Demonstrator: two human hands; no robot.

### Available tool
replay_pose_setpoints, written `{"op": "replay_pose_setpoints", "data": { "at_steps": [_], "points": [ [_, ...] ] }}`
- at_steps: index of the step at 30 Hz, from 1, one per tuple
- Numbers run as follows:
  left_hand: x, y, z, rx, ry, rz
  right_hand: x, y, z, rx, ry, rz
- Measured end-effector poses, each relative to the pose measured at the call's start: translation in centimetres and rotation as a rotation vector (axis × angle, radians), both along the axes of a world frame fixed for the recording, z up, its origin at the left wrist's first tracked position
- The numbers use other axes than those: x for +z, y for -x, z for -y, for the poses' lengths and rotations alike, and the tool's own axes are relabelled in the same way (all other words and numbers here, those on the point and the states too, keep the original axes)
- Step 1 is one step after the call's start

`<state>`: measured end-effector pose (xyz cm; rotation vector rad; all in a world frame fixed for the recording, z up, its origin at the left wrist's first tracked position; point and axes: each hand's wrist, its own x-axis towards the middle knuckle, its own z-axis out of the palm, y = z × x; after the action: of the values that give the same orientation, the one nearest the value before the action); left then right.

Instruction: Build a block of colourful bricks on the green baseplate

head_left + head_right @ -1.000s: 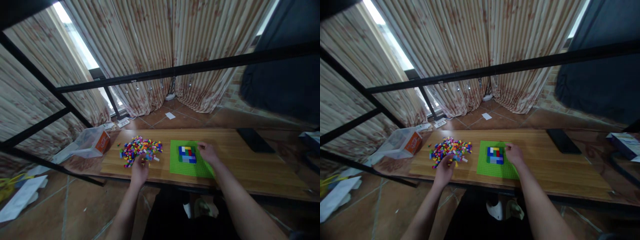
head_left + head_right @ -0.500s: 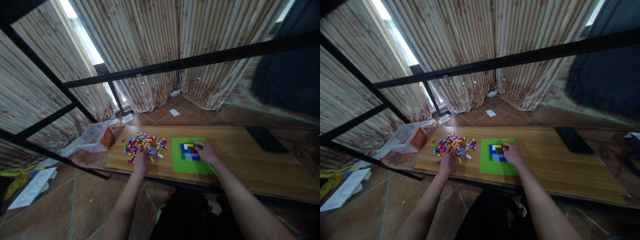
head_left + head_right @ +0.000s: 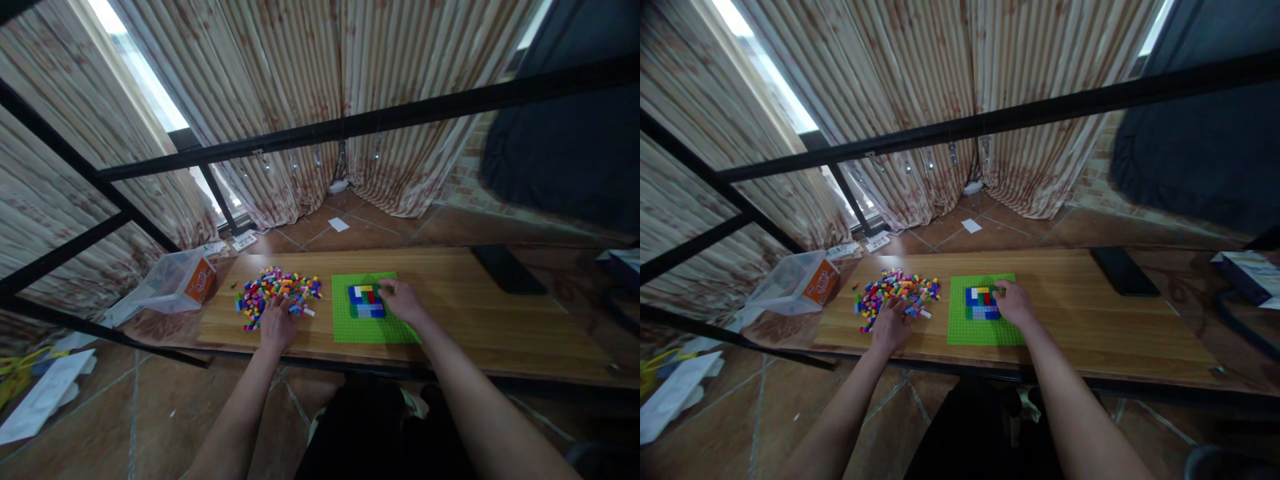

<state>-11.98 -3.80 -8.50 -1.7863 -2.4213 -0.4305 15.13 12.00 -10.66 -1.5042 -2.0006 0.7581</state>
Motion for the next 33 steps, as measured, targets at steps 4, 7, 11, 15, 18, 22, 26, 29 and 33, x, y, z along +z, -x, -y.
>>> {"op": "replay_pose_setpoints", "data": {
  "at_steps": [4, 7, 11, 15, 18, 22, 26, 29, 33],
  "points": [
    [-0.1, 0.3, -0.2, 0.013, 0.011, -0.011, 0.4, 0.0, 0.1, -0.005, 0.005, -0.024],
    [0.2, 0.1, -0.1, 0.038, -0.01, 0.009, 0.8, -0.1, 0.1, -0.023, 0.0, -0.058],
    [1.0, -1.4, -0.8, 0.074, -0.099, 0.229, 1.6, -0.3, 0.1, -0.048, 0.001, -0.125],
    [1.9, -5.2, -2.8, -0.066, -0.118, 0.637, 2.2, -0.6, 0.2, -0.029, -0.006, -0.225],
    [2.4, -9.1, -4.7, -0.136, -0.13, 0.955, 2.5, -0.9, 0.6, 0.022, -0.001, -0.296],
    [2.9, -13.4, -7.1, -0.014, -0.059, 1.292, 2.7, -1.6, 1.4, 0.145, 0.081, -0.41],
    [2.7, -15.5, -8.4, -0.026, -0.004, 1.335, 3.0, -2.1, 2.0, 0.25, 0.133, -0.428],
    [2.4, -16.0, -8.6, -0.027, 0.021, 1.35, 3.3, -1.9, 2.3, 0.276, 0.091, -0.35],
    [1.9, -15.9, -8.2, -0.033, 0.011, 1.335, 3.5, -1.5, 2.4, 0.302, 0.037, -0.271]
  ]
}}
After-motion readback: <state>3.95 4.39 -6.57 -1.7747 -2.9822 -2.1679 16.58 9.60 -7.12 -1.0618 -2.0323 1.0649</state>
